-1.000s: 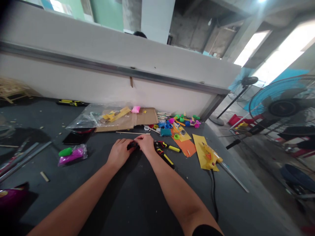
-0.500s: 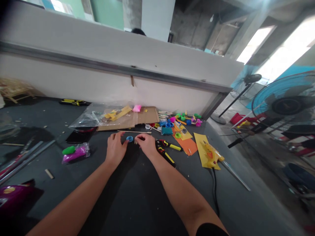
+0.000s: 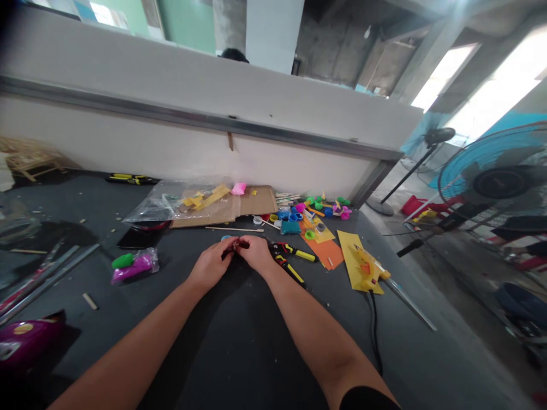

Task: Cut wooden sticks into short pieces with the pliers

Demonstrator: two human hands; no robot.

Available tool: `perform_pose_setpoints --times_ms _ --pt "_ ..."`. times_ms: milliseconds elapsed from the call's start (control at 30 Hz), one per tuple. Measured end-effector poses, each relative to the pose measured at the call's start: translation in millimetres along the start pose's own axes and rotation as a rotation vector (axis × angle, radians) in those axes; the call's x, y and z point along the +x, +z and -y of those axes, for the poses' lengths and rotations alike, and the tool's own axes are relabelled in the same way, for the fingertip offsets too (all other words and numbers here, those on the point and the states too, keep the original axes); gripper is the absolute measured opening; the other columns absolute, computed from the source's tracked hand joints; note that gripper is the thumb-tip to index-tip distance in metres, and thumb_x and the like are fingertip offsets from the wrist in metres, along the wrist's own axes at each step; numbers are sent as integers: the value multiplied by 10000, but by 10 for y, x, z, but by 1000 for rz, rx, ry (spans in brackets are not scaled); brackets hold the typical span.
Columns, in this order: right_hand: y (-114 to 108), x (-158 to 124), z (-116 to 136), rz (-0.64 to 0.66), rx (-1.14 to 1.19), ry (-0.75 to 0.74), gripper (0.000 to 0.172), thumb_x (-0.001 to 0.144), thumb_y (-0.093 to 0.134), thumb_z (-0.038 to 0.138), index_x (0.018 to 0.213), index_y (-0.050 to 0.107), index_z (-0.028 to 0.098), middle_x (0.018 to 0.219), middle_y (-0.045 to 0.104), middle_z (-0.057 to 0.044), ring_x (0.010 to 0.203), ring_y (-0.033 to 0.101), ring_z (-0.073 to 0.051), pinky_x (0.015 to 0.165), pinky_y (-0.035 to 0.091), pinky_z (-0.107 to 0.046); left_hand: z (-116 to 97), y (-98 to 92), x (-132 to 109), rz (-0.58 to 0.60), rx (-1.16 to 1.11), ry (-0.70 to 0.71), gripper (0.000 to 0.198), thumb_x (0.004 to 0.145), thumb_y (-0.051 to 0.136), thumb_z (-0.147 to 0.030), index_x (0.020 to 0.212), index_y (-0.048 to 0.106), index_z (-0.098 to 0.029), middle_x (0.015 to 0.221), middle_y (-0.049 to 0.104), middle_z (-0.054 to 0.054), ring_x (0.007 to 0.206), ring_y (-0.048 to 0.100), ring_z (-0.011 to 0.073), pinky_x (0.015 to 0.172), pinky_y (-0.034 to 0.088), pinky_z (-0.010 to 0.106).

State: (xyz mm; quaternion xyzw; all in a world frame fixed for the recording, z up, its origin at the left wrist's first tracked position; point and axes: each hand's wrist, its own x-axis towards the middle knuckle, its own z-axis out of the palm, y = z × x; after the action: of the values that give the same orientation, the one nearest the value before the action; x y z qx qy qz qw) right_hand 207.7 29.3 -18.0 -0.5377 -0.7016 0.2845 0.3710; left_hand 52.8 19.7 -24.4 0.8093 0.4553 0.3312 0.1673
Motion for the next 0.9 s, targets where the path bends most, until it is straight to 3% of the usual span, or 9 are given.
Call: perform_pose_setpoints --times_ms 233,500,733,900 --pt "-63 4 -35 1 -5 18 135 707 593 218 800 691 224 732 685 41 705 612 -144 662 430 -219 31 39 -29 21 85 159 444 833 360 -99 1242 497 -204 1123 614 76 1021 558 179 929 446 360" --pt "-17 14 -43 -31 1 37 111 691 597 215 730 696 244 708 684 35 700 596 -154 682 420 -236 -22 24 -39 16 101 158 467 812 380 -76 1248 497 -197 1129 614 92 1021 564 189 921 457 367" --pt "8 33 22 -95 164 91 148 707 594 316 743 684 205 727 685 7 700 612 -153 659 447 -238 20 4 -39 -98 -144 -166 409 813 476 -214 1219 522 -218 1029 674 51 901 632 173 837 498 326" --pt "15 26 32 -67 307 156 223 678 615 365 762 684 171 666 664 1 538 556 -121 485 408 -207 25 -23 -18 -42 -412 -236 341 750 579 -293 1081 621 -224 1000 690 10 896 639 171 831 496 301"
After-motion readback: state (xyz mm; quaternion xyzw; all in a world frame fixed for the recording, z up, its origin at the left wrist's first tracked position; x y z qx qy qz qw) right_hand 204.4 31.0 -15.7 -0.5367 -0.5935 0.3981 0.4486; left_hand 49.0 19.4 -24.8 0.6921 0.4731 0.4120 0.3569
